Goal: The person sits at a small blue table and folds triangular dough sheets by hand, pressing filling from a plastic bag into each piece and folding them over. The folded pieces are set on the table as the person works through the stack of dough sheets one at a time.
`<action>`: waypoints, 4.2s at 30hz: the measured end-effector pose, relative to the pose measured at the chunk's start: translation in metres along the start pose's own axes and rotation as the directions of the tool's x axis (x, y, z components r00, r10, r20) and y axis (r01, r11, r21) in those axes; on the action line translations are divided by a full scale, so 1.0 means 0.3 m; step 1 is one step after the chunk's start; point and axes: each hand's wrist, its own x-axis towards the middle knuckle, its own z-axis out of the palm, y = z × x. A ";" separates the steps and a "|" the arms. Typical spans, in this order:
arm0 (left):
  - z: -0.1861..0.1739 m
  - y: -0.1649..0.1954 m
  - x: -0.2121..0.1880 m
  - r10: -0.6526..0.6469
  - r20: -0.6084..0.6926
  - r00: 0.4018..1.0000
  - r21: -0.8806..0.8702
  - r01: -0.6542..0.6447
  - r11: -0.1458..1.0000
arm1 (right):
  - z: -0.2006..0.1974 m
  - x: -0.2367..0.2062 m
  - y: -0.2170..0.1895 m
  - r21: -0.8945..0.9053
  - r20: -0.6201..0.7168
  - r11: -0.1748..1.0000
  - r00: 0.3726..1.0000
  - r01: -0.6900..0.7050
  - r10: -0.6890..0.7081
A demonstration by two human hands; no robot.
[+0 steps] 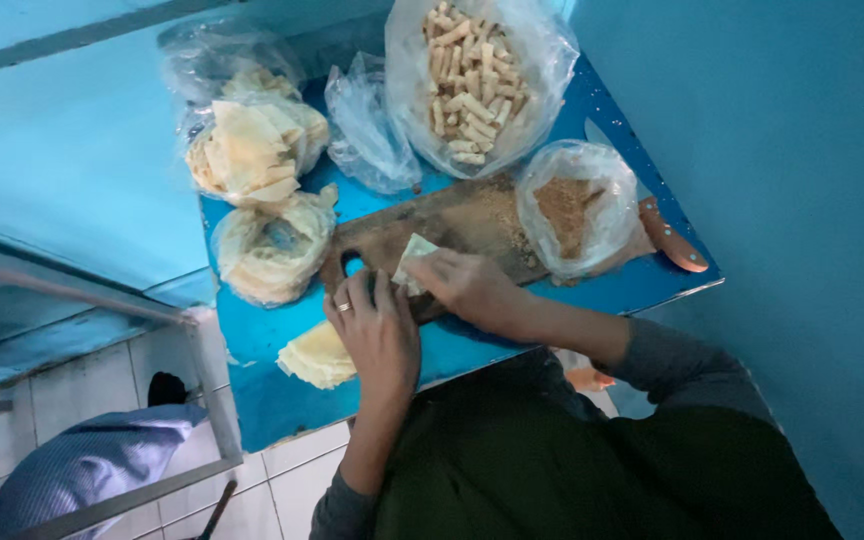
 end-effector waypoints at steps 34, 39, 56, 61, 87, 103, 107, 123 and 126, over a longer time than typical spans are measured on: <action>0.026 0.021 0.023 -0.053 0.081 0.995 -0.067 0.059 0.996 | -0.096 -0.018 -0.018 0.475 0.017 0.719 0.822 -0.508 0.569; 0.006 0.019 0.026 -0.070 0.084 0.994 -0.255 0.090 0.963 | -0.097 -0.029 -0.007 0.479 0.027 0.719 0.827 -0.504 0.561; 0.049 0.036 0.036 -0.050 0.003 0.999 -0.458 0.046 0.888 | -0.082 -0.046 0.000 0.389 -0.040 0.727 0.778 -0.566 0.627; 0.049 0.043 0.028 -0.087 0.063 0.994 -0.469 0.106 0.877 | -0.085 -0.034 -0.015 0.382 -0.010 0.732 0.789 -0.565 0.615; -0.016 0.038 0.012 -0.101 0.069 0.993 -0.491 0.121 0.863 | -0.124 -0.051 -0.071 0.281 -0.018 0.823 0.855 -0.493 0.518; -0.059 0.002 0.007 -0.099 0.122 0.988 -0.393 0.140 0.909 | -0.131 -0.075 -0.090 0.151 -0.082 0.886 0.888 -0.437 0.452; -0.051 0.003 -0.007 -0.098 0.133 0.986 -0.334 0.138 0.932 | -0.127 -0.079 -0.086 0.100 -0.114 0.892 0.886 -0.440 0.450; -0.021 0.015 0.013 -0.037 0.072 0.997 -0.203 0.051 0.978 | -0.129 -0.029 -0.065 0.017 -0.131 0.914 0.905 -0.406 0.404; -0.007 0.026 0.023 -0.060 0.079 0.995 -0.234 0.077 0.969 | -0.108 -0.019 -0.063 0.044 -0.135 0.911 0.901 -0.409 0.411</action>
